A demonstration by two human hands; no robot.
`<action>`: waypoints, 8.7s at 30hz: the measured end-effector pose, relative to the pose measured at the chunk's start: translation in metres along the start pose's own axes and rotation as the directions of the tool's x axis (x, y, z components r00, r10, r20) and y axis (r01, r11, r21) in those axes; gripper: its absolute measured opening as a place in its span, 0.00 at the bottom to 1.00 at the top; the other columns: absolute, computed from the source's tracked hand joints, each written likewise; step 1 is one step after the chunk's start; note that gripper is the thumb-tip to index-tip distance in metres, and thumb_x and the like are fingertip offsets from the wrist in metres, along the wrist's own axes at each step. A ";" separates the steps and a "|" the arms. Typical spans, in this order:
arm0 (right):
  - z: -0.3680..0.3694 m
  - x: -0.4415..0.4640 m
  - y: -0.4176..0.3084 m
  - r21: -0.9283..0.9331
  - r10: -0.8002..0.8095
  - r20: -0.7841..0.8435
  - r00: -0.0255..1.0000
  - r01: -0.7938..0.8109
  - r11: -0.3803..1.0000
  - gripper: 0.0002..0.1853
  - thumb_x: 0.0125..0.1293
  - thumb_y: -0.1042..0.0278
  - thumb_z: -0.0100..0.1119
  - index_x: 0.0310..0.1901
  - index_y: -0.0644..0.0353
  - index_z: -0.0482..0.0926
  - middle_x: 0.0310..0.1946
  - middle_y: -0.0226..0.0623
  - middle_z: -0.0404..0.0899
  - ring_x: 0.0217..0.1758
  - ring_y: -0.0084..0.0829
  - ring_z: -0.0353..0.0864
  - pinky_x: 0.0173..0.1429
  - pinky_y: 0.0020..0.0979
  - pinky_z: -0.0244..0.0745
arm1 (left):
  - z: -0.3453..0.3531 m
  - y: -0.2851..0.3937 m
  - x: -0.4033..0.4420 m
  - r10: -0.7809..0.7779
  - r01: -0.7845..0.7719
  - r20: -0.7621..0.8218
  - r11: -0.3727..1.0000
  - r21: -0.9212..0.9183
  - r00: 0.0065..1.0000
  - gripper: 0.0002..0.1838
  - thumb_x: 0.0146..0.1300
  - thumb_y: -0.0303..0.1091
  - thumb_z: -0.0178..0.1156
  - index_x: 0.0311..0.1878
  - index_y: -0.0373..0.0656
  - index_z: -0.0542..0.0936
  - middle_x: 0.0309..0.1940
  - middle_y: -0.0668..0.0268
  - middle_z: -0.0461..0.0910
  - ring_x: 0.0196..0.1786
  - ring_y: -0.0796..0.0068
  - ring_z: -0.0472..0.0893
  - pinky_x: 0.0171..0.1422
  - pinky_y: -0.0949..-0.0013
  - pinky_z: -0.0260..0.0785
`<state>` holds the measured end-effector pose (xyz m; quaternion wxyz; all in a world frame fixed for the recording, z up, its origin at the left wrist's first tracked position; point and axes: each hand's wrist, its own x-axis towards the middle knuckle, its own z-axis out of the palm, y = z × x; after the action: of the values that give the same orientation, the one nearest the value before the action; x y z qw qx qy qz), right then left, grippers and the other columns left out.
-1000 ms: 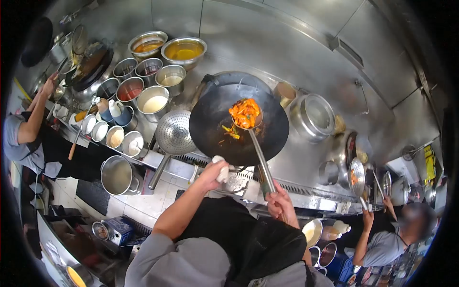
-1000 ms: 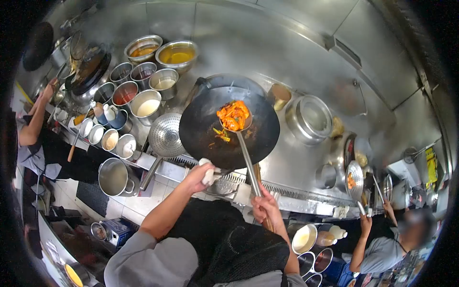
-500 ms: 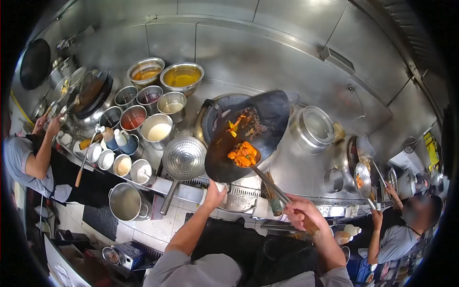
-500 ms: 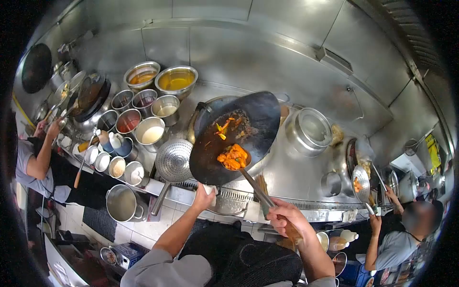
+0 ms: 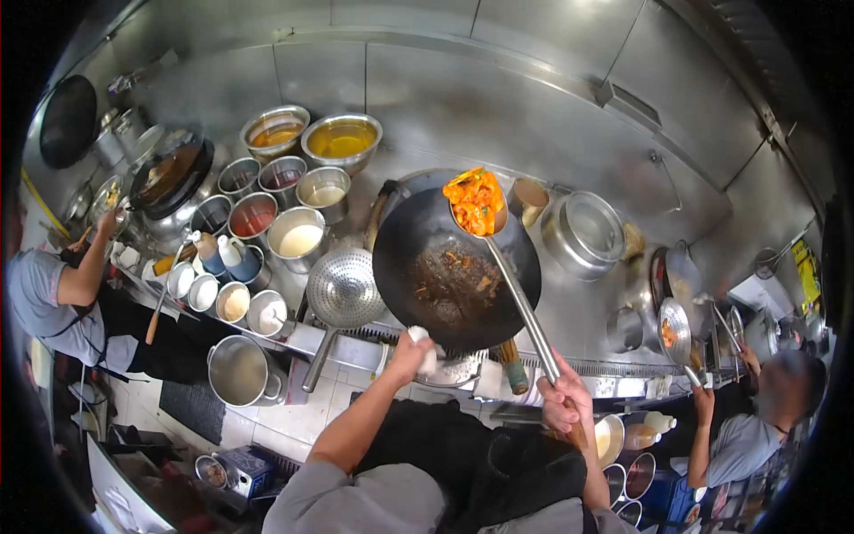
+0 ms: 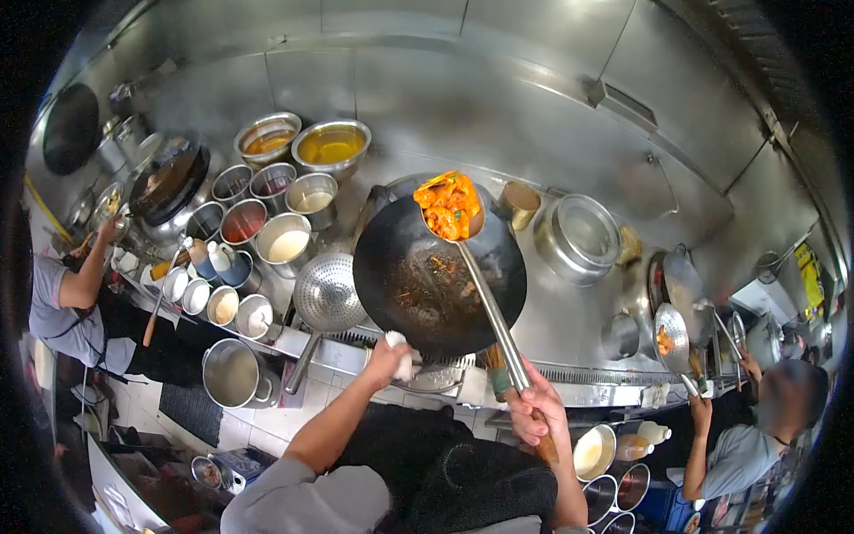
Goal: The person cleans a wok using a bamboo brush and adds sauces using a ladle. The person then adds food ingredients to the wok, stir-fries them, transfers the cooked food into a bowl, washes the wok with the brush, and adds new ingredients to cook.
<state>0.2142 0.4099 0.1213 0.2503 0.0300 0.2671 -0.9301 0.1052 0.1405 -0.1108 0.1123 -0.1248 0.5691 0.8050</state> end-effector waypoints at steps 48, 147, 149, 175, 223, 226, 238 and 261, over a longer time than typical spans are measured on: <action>-0.082 0.043 -0.118 -0.497 0.378 -0.052 0.924 -0.352 0.793 0.38 0.70 0.72 0.52 0.78 0.53 0.47 0.24 0.34 0.64 0.09 0.17 0.59 0.08 0.23 0.57 | 0.074 0.020 -0.010 -0.009 0.060 -0.530 0.995 0.079 0.848 0.42 0.68 0.60 0.59 0.64 0.26 0.65 0.58 0.50 0.76 0.59 0.62 0.75 0.67 0.61 0.65; 0.078 -0.012 0.205 -0.643 0.972 0.226 0.068 -0.739 0.201 0.39 0.70 0.74 0.55 0.78 0.52 0.47 0.30 0.33 0.67 0.13 0.13 0.62 0.14 0.19 0.61 | -0.024 -0.167 -0.550 -0.048 -0.300 -0.903 0.935 -0.192 0.427 0.30 0.60 0.26 0.63 0.64 0.41 0.64 0.53 0.58 0.74 0.54 0.65 0.78 0.56 0.62 0.75; 0.056 -0.001 0.143 -0.621 0.876 0.229 0.424 -0.630 0.467 0.40 0.70 0.74 0.56 0.79 0.53 0.47 0.28 0.31 0.69 0.13 0.16 0.64 0.15 0.21 0.64 | -0.035 -0.145 -0.512 -0.026 -0.266 -0.825 0.940 -0.212 0.565 0.30 0.59 0.22 0.60 0.64 0.42 0.63 0.52 0.59 0.75 0.52 0.65 0.79 0.54 0.61 0.76; -0.235 0.214 -0.247 -0.891 -0.644 -0.111 0.757 -0.363 -0.273 0.32 0.61 0.69 0.59 0.69 0.57 0.68 0.36 0.63 0.83 0.41 0.55 0.85 0.47 0.51 0.78 | -0.082 -0.032 -0.051 0.174 0.076 -0.404 0.844 0.531 0.898 0.25 0.57 0.23 0.65 0.60 0.33 0.75 0.52 0.55 0.80 0.54 0.65 0.78 0.60 0.61 0.71; -0.253 0.054 -0.313 -0.453 -0.351 -0.511 0.785 0.101 0.886 0.16 0.66 0.75 0.59 0.53 0.63 0.67 0.20 0.28 0.69 0.17 0.18 0.66 0.18 0.25 0.63 | 0.103 0.054 0.104 0.413 -0.323 0.133 0.432 0.842 0.901 0.09 0.64 0.28 0.58 0.47 0.41 0.81 0.35 0.61 0.83 0.38 0.67 0.83 0.46 0.64 0.75; -0.215 0.030 -0.308 -0.407 -0.329 -0.489 0.808 0.123 0.905 0.17 0.66 0.75 0.59 0.54 0.63 0.66 0.24 0.29 0.70 0.17 0.17 0.66 0.18 0.24 0.63 | 0.099 0.021 0.087 0.550 -0.422 0.343 0.019 0.906 0.762 0.08 0.67 0.38 0.59 0.39 0.45 0.82 0.34 0.60 0.82 0.41 0.55 0.81 0.46 0.53 0.72; -0.140 0.045 -0.227 -0.315 0.030 -0.362 0.932 -0.152 0.937 0.25 0.73 0.70 0.51 0.70 0.58 0.64 0.27 0.27 0.69 0.15 0.13 0.60 0.14 0.18 0.57 | 0.139 0.020 0.002 0.715 -0.434 0.132 0.258 0.863 0.687 0.17 0.59 0.37 0.66 0.51 0.45 0.77 0.46 0.58 0.74 0.56 0.52 0.73 0.60 0.52 0.66; -0.121 0.136 0.034 -0.533 0.194 0.221 0.956 0.285 -0.797 0.37 0.55 0.66 0.65 0.69 0.59 0.68 0.48 0.50 0.80 0.40 0.43 0.82 0.47 0.39 0.75 | -0.144 -0.252 -0.737 -0.284 -0.416 -0.414 0.867 0.275 -0.865 0.12 0.68 0.36 0.59 0.45 0.36 0.76 0.31 0.63 0.80 0.35 0.71 0.80 0.38 0.67 0.73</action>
<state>0.1019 0.3862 -0.0244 0.0630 -0.3662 0.9274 -0.0428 0.8928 0.0586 -0.1384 -0.6877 -0.7044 0.0847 0.1540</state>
